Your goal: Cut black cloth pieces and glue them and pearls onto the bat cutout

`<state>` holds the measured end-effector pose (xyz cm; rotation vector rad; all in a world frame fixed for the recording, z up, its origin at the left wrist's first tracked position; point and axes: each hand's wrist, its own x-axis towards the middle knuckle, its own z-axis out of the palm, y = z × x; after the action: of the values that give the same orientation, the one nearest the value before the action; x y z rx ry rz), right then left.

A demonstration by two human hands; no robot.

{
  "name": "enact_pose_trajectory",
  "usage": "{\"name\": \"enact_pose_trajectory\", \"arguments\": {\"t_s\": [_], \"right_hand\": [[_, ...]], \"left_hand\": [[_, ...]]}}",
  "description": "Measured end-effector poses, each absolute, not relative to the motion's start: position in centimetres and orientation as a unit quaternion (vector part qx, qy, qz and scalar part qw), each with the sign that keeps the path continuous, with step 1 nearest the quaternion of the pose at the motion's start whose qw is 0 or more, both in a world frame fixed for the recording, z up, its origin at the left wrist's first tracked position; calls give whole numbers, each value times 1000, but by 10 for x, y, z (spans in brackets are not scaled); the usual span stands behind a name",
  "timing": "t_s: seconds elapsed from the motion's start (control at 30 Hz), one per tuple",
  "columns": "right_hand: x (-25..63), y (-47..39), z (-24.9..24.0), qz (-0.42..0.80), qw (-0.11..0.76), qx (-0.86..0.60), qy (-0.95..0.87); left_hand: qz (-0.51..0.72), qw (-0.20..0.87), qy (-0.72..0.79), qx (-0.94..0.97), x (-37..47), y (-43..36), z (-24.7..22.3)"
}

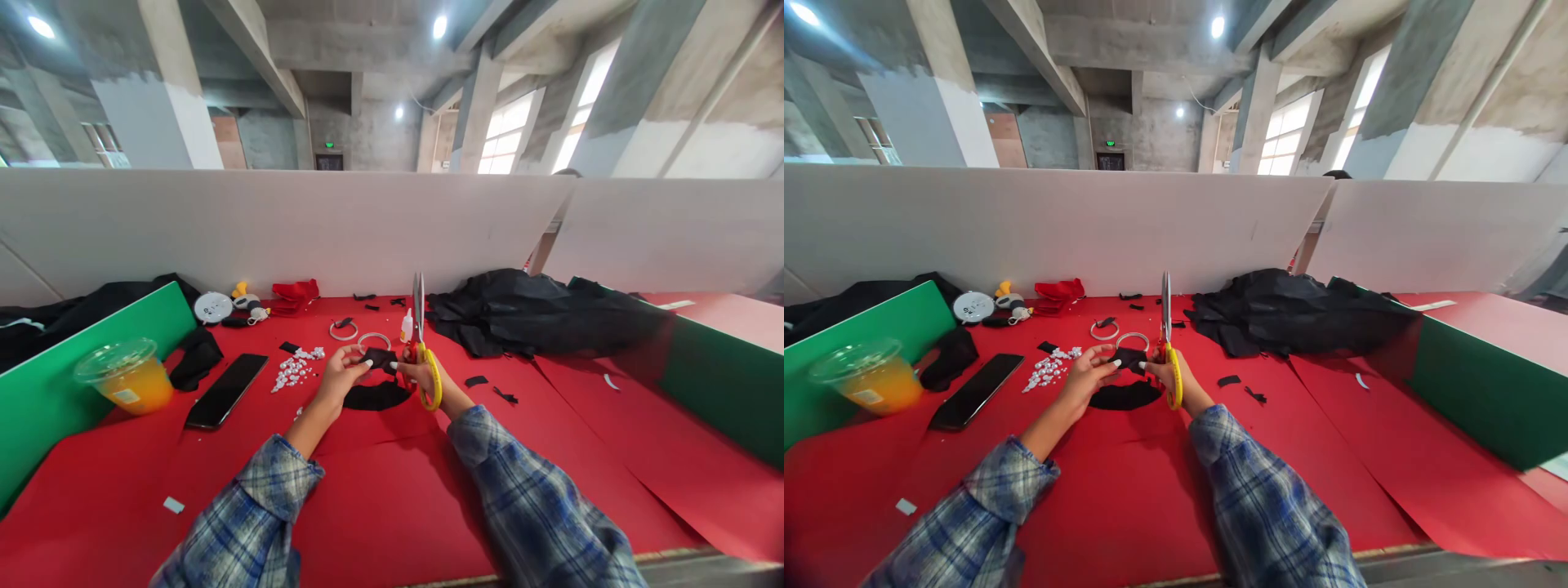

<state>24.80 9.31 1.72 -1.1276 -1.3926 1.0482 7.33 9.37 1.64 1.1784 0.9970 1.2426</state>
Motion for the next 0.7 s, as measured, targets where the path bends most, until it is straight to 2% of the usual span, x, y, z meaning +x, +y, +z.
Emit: {"name": "enact_pose_trajectory", "arguments": {"t_s": [0.13, 0.37, 0.7], "right_hand": [[259, 81, 24, 432, 474, -468, -608], [256, 67, 32, 444, 417, -457, -648], [258, 76, 22, 414, 476, -483, -608]], "left_hand": [[468, 577, 405, 532, 72, 89, 23], [464, 532, 411, 577, 66, 92, 24], [478, 475, 424, 606, 60, 93, 24]]}}
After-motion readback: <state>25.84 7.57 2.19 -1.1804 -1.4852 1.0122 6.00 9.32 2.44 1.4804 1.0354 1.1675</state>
